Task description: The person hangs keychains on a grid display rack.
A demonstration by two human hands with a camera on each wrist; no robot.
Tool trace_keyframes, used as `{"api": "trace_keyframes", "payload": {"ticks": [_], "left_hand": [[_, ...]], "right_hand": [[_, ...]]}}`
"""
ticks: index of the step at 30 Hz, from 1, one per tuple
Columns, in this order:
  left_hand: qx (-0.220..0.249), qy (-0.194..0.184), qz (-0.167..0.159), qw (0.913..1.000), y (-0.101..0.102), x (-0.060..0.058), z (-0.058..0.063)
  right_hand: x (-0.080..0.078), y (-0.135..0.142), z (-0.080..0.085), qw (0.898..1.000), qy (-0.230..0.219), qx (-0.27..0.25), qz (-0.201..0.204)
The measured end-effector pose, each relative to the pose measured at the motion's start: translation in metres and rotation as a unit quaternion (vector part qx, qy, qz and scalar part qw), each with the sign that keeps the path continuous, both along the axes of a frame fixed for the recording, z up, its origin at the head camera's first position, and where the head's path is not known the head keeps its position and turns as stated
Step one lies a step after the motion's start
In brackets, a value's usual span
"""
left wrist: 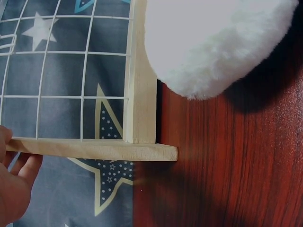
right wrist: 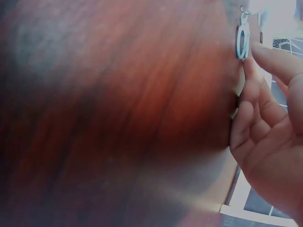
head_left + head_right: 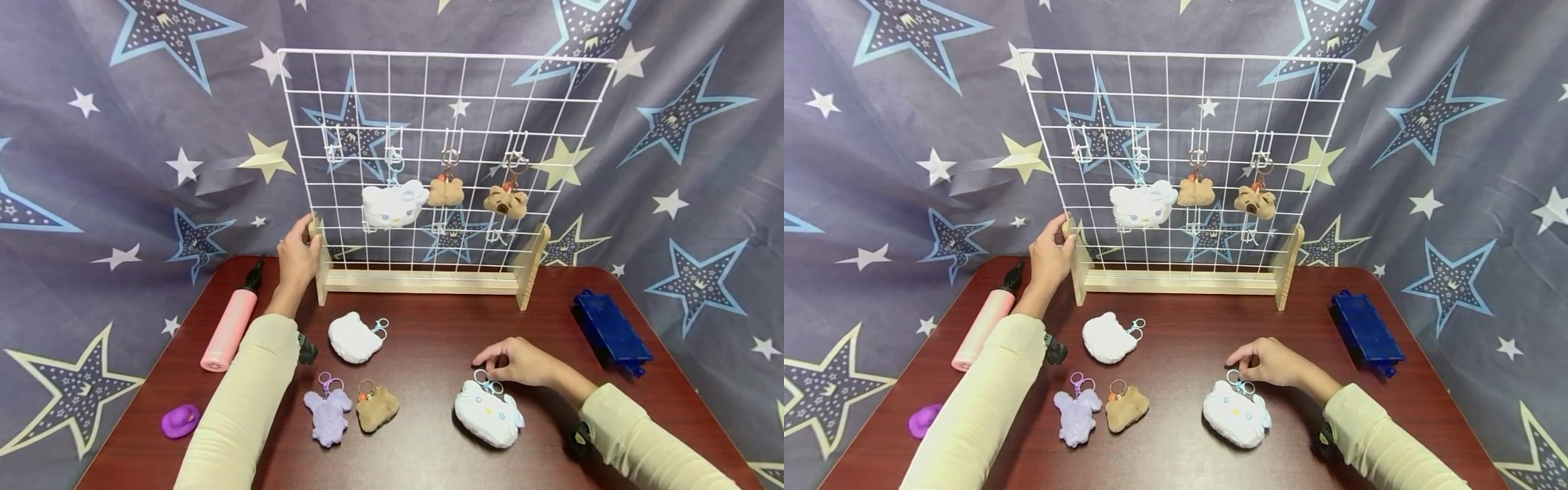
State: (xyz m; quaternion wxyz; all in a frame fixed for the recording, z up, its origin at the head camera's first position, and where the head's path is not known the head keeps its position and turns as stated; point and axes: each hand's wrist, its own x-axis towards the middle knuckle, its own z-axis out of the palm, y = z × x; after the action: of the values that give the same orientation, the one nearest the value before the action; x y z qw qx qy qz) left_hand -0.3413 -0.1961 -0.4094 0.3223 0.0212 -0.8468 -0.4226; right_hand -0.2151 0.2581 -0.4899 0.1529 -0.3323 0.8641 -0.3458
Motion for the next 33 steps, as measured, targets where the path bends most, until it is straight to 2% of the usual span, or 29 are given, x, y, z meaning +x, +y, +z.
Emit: {"api": "trace_keyframes", "payload": {"ticks": [8, 17, 25, 28, 33], "left_hand": [[-0.001, 0.002, 0.005, 1.0, -0.0004, -0.0018, -0.0016], [0.001, -0.003, 0.001, 1.0, -0.0001, -0.0007, -0.001], [-0.001, -0.006, 0.005, 1.0, -0.0012, -0.0012, 0.0011], [-0.001, -0.002, 0.005, 1.0, -0.0016, -0.0019, -0.0001], [-0.001, -0.002, 0.007, 1.0, -0.0009, -0.0028, -0.0027]], "right_hand": [[-0.0006, -0.0029, -0.0035, 0.999, 0.036, 0.024, 0.009], [0.0022, -0.0034, -0.0046, 0.999, 0.035, 0.018, -0.007], [0.0029, -0.0048, -0.0008, 0.996, 0.08, 0.016, -0.026], [0.0028, -0.0041, 0.001, 0.998, 0.066, 0.004, -0.025], [0.0019, -0.0015, 0.0018, 0.999, 0.002, -0.033, -0.02]]}}
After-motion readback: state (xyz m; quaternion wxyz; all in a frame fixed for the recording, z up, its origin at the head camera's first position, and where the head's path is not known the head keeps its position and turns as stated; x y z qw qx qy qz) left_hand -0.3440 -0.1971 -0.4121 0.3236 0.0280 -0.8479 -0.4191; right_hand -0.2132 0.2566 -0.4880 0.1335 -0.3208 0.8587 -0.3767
